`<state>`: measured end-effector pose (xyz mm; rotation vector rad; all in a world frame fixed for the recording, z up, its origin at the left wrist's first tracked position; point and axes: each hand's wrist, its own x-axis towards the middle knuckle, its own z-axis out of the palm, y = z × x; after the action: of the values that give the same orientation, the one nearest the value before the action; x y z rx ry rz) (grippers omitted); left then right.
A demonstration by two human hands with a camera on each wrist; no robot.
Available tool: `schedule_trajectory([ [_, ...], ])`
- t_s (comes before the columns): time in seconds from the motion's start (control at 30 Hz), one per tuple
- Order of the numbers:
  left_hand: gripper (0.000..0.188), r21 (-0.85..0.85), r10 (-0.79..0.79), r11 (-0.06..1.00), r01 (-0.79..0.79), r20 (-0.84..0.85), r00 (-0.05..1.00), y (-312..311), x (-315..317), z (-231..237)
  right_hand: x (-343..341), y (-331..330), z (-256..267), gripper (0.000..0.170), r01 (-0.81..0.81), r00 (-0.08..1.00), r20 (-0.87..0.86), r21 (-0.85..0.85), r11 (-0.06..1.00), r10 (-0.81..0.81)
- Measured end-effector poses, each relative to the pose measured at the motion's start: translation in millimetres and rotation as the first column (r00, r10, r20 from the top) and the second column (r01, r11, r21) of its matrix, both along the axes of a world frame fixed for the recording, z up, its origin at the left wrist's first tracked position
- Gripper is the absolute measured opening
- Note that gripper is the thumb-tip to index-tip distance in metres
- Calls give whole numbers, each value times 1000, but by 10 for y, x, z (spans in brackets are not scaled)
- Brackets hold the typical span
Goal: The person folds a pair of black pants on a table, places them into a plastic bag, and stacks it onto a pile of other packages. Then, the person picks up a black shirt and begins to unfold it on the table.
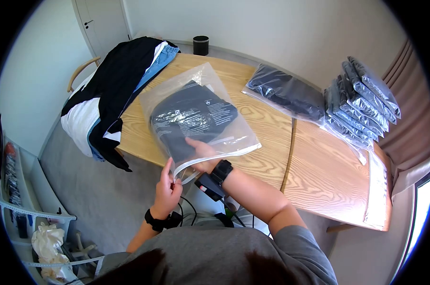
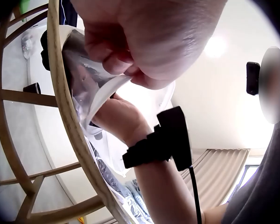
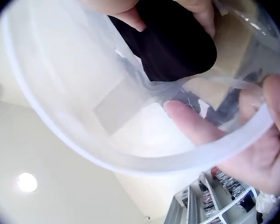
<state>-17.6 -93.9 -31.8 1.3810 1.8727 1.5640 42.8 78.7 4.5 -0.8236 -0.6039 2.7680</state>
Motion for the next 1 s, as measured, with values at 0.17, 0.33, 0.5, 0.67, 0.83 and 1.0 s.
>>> schedule_trajectory([
  [0.17, 66, -8, -191, 982, 191, -72, 979, -117, 2, 54, -462, 411, -447, 34, 51, 996, -82, 87, 995, -44],
  [0.33, 64, 51, -73, 996, 76, -52, 996, -231, -96, -30, -608, 374, -310, 34, 47, 996, -84, 140, 989, -35],
  [0.5, 63, 16, -82, 996, 84, -86, 993, -305, -127, -38, -497, 314, -283, 46, 14, 948, -317, 9, 1000, -10],
  [0.67, 60, 6, -112, 993, 114, -157, 981, -309, -115, -49, -746, 716, -996, 49, 51, 958, -279, 379, 924, 61],
  [0.83, 60, 40, -82, 995, 91, -186, 979, -312, -154, 0, -966, 812, -916, 44, 11, 985, -147, 578, 816, 90],
  [1.0, 62, 18, -69, 997, 74, -176, 982, -391, -222, -21, -901, 1019, -1415, 42, -62, 994, 52, 992, 106, 95],
])
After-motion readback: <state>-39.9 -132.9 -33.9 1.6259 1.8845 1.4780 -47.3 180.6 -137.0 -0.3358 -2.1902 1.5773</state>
